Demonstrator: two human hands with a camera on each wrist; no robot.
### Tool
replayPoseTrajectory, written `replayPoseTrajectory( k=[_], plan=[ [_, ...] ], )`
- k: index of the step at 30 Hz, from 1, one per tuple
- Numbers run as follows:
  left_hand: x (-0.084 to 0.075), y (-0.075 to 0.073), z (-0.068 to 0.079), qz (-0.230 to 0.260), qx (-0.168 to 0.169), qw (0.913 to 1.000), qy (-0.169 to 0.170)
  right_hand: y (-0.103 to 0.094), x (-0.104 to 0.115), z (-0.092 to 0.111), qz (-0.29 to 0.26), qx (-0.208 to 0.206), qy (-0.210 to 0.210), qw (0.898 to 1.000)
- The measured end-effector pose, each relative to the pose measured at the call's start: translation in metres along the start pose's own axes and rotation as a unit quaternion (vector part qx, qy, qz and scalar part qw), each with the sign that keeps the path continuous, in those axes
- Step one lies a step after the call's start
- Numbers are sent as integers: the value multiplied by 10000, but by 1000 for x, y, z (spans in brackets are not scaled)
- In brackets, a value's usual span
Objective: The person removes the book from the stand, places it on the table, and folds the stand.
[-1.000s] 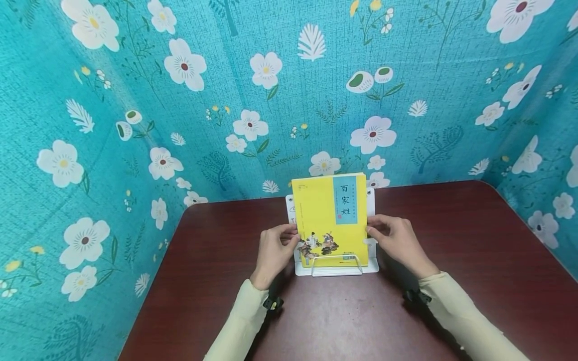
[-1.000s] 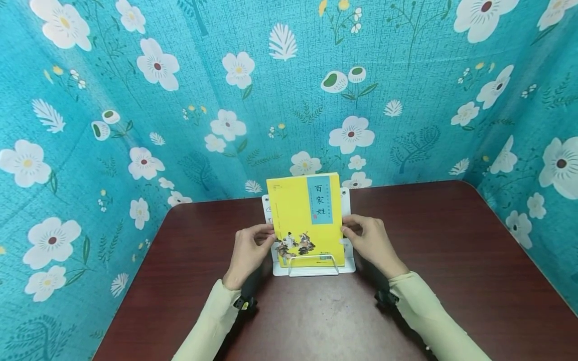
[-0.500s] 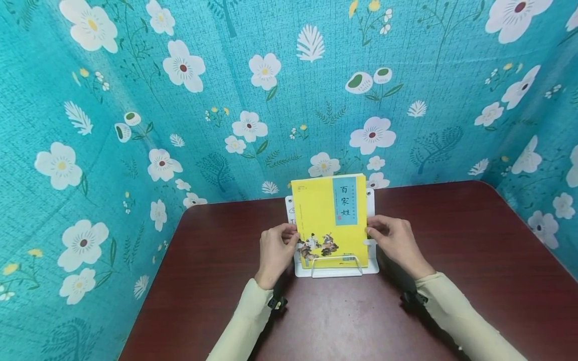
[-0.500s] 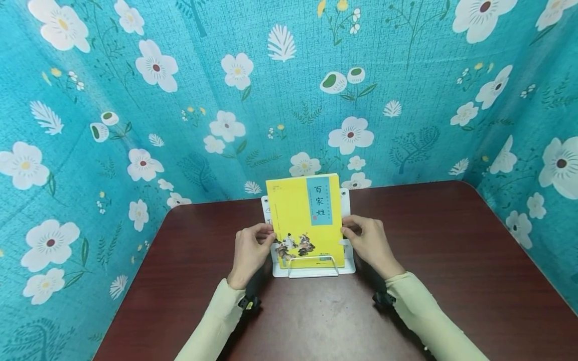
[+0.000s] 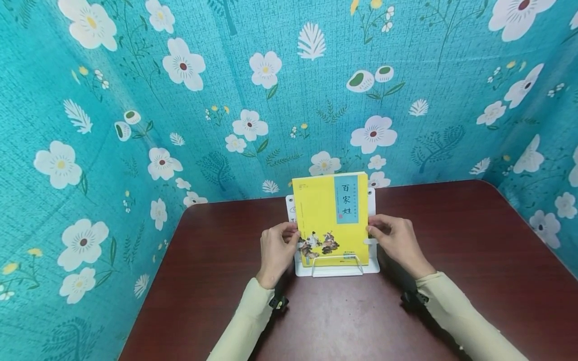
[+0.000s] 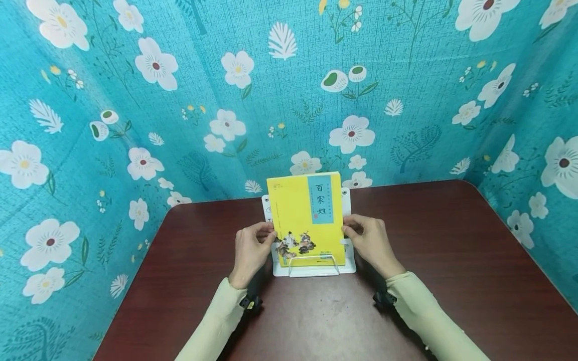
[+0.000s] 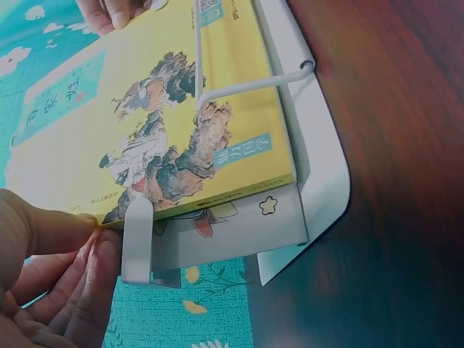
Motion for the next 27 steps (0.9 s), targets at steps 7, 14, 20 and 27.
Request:
replayPoseTrajectory(
  k=[7, 14, 20, 27],
  plan=[
    [-3, -2, -2, 122, -109, 9998, 65, -4, 0, -2, -57, -356, -41, 9993],
    [-7, -5, -3, 142, -260, 9994, 191, -8, 1, -3, -143, -673, -52, 9976],
    [-8, -7, -4, 268, -367, 9986, 266, -10, 1, -5, -242, -852, -171, 9959],
    [-10, -8, -6, 369, -455, 9977, 341, -14, 3, -10, -297, -972, -273, 9944]
  ],
)
Point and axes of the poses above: each hand's wrist, its own z-axis away from the middle knuckle, its own y-axis out of the palm, x = y × z, the point moved 8 cm from there along -z, towards the middle knuckle, and after that the axes turned 13 degrees about -y, right-handed, at the moved point
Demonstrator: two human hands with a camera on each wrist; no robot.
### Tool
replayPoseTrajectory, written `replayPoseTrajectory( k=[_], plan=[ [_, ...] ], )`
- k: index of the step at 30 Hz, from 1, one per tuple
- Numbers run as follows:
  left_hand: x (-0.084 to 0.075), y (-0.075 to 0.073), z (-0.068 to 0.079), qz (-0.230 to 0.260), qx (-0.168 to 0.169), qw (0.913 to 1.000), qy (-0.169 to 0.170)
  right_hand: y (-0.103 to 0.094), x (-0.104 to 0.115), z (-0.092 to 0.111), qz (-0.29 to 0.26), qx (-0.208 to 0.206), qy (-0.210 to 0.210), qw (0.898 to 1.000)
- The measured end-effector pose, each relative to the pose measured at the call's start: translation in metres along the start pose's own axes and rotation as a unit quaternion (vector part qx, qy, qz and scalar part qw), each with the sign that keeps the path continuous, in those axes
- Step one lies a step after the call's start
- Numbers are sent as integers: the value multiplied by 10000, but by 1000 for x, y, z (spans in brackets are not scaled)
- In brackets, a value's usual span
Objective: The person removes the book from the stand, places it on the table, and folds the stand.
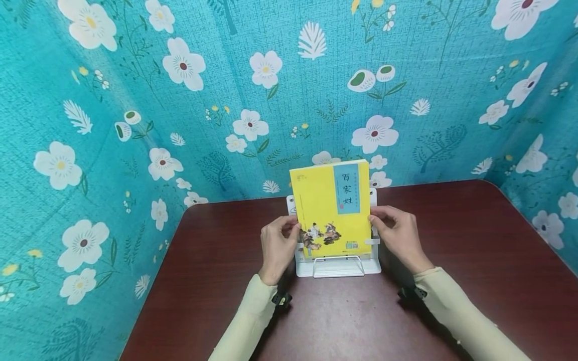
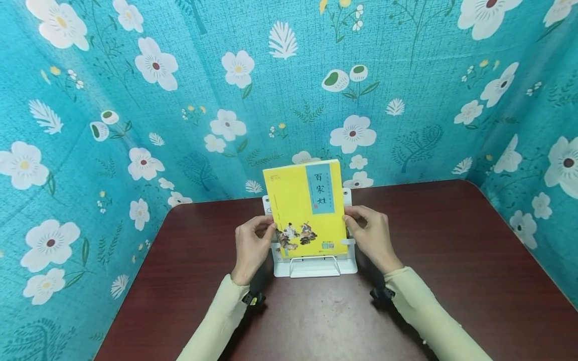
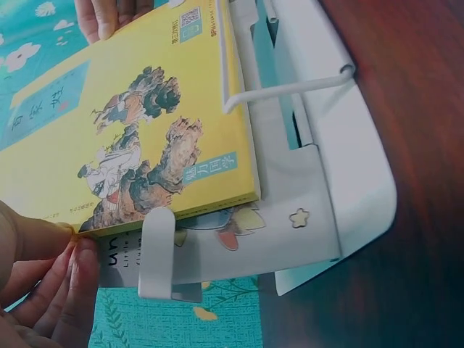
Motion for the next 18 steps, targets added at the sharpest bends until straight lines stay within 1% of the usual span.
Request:
replayPoseTrajectory(
  k=[6, 12, 18],
  plan=[
    [-6, -2, -5, -8, -156, 9998, 148, -1, 1, -3, -94, -105, -11, 9999],
    [-12, -3, -7, -12, -188, 9997, 182, -6, 2, -5, -123, -216, -76, 9997],
    [-17, -5, -8, 42, -235, 9995, 213, -10, 5, -9, -280, -343, -222, 9988]
  ],
)
Point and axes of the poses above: each hand's wrist, its own z-axis away from the middle knuckle, its own y-axis out of the palm, x = y × z, the point moved 8 cm from there along -z, towards the middle knuckle, and after that the axes turned 13 degrees about -y, right-handed, at the moved point
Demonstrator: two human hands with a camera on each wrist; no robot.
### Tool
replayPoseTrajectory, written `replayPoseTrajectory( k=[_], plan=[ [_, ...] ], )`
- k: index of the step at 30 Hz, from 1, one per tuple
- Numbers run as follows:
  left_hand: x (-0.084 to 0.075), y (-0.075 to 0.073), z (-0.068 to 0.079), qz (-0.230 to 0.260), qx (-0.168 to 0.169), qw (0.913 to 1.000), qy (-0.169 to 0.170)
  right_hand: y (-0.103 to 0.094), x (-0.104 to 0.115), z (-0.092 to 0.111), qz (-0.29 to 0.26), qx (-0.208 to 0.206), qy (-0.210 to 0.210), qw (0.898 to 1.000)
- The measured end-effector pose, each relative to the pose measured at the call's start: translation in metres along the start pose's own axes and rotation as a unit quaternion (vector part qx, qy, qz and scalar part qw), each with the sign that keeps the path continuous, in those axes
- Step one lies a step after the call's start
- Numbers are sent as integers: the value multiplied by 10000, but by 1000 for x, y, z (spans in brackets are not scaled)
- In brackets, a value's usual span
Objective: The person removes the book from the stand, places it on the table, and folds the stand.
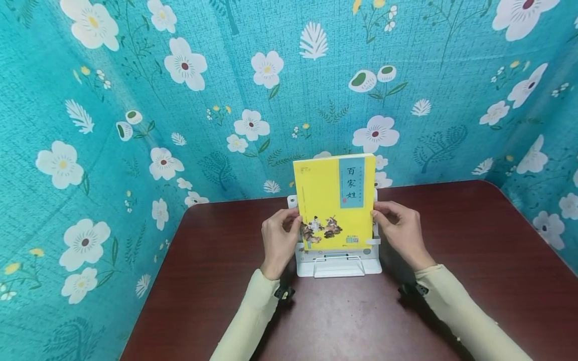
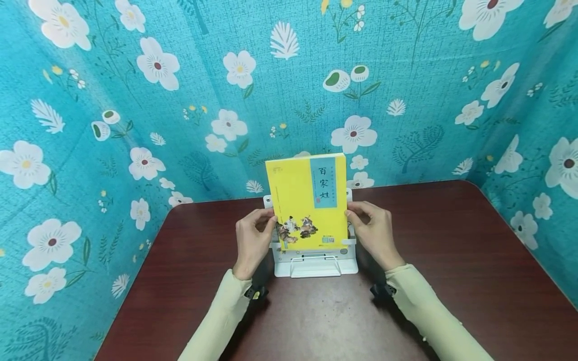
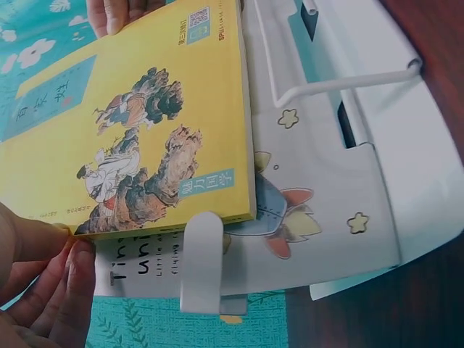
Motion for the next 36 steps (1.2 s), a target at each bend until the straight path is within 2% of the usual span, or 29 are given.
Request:
replayPoseTrajectory(
  k=[14, 29, 36],
  plan=[
    [-9, -3, -8, 123, -96, 9998, 118, -4, 5, -13, -118, -101, -104, 9998],
    [-17, -15, -4, 615, -341, 9967, 400, -10, 21, -15, -641, -307, -256, 9971],
    [-21, -17, 0, 796, -339, 9953, 424, -13, 23, -13, -696, -205, -178, 9972]
  ],
)
Point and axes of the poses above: each hand's wrist, its own z-axis away from the middle knuckle, its own y-axis out of the palm, x = y × z, the point moved 8 cm from there along -z, towards the middle knuckle, and after that the axes turned 13 degrees about -y, right-handed, at the moved point
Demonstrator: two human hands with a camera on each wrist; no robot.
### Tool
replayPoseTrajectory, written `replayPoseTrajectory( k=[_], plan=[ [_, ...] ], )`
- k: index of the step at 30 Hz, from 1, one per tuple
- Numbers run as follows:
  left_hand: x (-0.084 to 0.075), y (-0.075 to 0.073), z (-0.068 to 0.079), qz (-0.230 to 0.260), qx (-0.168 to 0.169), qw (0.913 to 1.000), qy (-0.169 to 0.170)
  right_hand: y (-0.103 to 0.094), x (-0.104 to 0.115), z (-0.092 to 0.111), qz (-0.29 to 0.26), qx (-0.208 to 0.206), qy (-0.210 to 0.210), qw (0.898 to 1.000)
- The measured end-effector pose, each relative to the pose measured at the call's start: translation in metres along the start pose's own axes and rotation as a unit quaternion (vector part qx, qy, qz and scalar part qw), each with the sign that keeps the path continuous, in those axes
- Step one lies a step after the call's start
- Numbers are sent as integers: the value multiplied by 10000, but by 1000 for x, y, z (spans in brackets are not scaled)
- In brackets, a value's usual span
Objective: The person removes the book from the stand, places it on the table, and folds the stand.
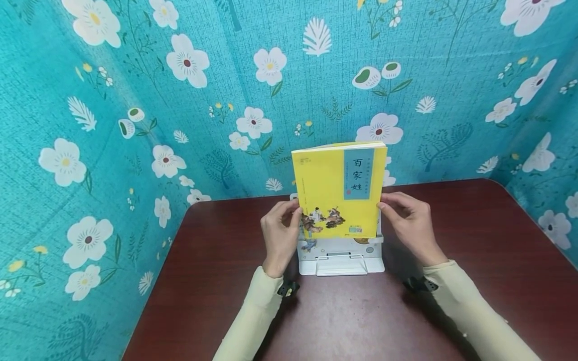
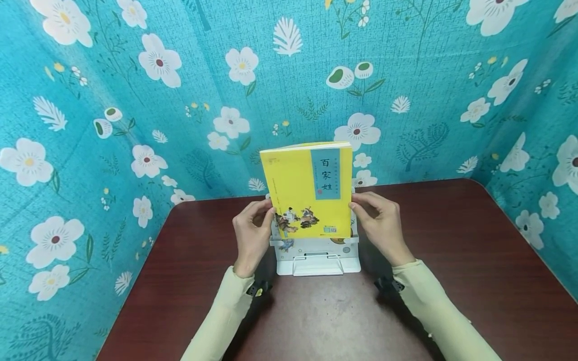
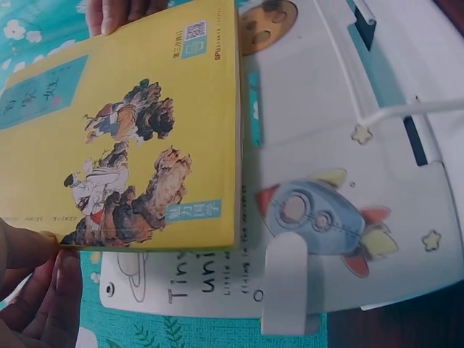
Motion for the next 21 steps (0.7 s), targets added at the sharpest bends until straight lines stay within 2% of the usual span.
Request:
replayPoseTrajectory(
  k=[4, 9, 16, 21],
  plan=[
    [-2, -1, 1, 224, 59, 9997, -73, -1, -2, 1, -59, 115, 138, 9998],
    [-2, 1, 2, 480, 299, 9977, -368, -5, -6, 2, -252, 136, 374, 9989],
    [-1, 4, 5, 481, 415, 9962, -596, -8, -9, 5, -523, 105, 745, 9958],
    [0, 4, 7, 529, 464, 9952, -674, -8, -8, 6, -620, 195, 780, 9948]
  ],
)
Point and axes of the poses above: each hand's wrist, its own z-axis away from the middle knuckle, its own y-axis out of the palm, x = y × z, the point moved 8 cm from there along -z, towards the middle knuckle, and after that the axes turned 13 degrees about -y, right-handed, at the moved point
